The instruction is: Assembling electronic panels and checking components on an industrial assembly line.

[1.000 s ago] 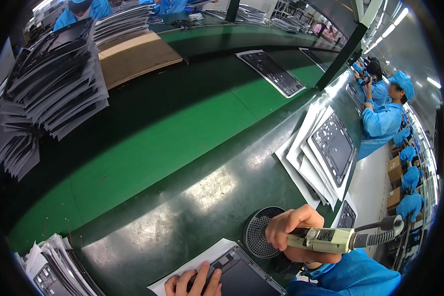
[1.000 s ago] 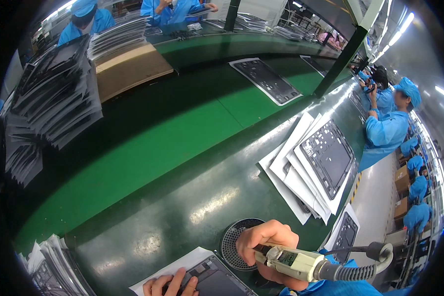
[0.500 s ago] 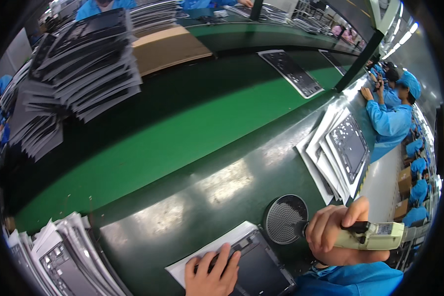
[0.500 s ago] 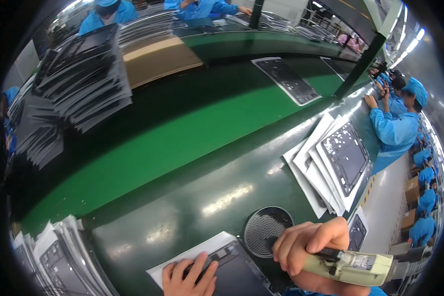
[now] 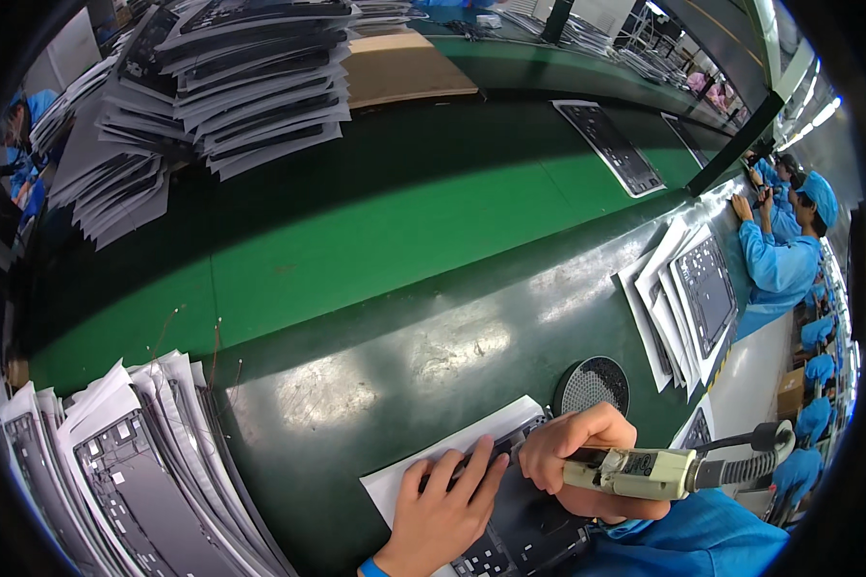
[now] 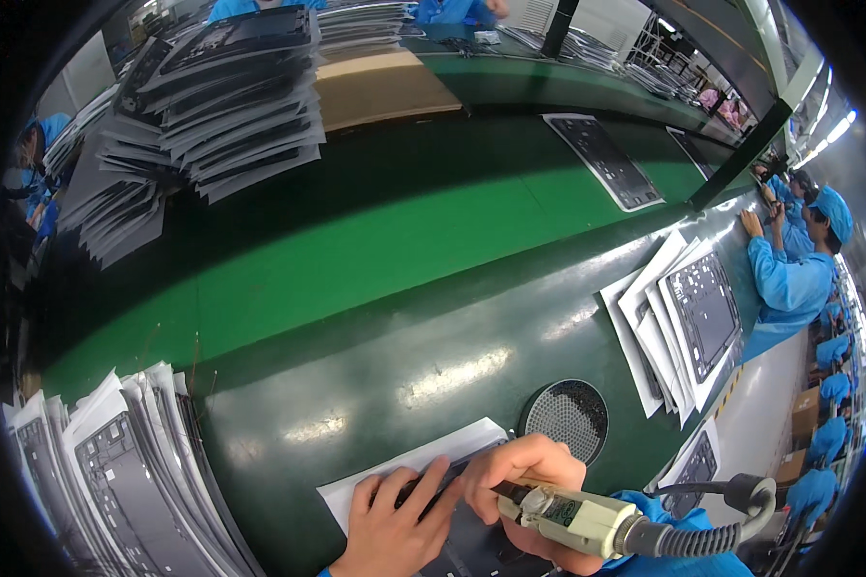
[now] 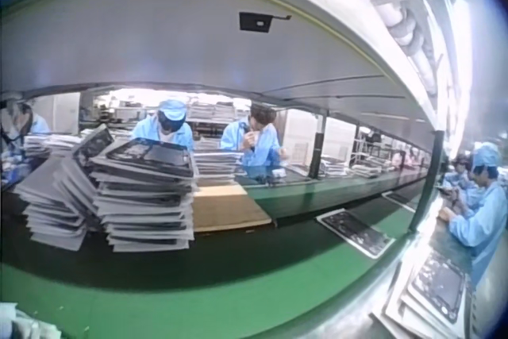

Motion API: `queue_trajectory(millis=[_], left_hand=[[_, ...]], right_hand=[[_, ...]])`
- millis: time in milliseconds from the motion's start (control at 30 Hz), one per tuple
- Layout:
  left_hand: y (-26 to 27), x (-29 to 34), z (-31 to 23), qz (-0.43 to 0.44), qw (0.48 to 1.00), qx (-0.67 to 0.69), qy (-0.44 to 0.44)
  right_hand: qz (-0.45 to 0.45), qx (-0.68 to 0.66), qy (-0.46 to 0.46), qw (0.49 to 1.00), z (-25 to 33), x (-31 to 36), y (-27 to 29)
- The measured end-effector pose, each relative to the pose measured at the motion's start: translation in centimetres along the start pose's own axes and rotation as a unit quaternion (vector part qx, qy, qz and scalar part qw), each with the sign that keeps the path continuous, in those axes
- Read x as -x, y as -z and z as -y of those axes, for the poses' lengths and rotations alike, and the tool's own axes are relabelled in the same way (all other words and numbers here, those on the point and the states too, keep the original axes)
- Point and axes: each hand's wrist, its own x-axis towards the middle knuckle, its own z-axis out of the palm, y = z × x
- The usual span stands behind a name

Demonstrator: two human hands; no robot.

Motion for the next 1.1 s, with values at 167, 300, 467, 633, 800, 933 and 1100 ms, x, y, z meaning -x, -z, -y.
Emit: queue_trajectory(millis=[167,300,467,633,800,933,1100], left_hand=[[0.5,0.2,0.1,0.013,1.0,-0.004,-0.001],[-0.5,0.1,0.6,-0.019,0.994,-0.098,-0.032],[0.4,0.5,0.3,0.006,1.0,-0.008,-0.011],[-0.2,0.3,0.7,-0.007,0.998,-0.045,-0.033],[0.1,-0.4,-0.2,-0.046,0.995,-0.065,-0.056],[-0.8,0.8,-0.4,-0.015,0.995,-0.094,-0.035],[-0.6,0.6,-0.7,-0.008,0.991,-0.122,-0.061]], right_hand=[[-0.014,0.009,-0.019,1.0,-0.2,0.3,-0.5],[0.019,0.055,-0.044,0.997,0.1,0.3,-0.5],[-0.014,0.025,-0.073,0.997,-0.1,0.2,-1.5],[0.005,0.04,-0.08,0.996,-0.9,0.8,0.1],[0.056,0.05,-0.081,0.994,2.0,-0.4,1.1],[-0.08,-0.15,0.126,0.977,5.2,0.7,1.7],[-0.367,0.026,0.144,0.919,8.3,5.1,7.2]])
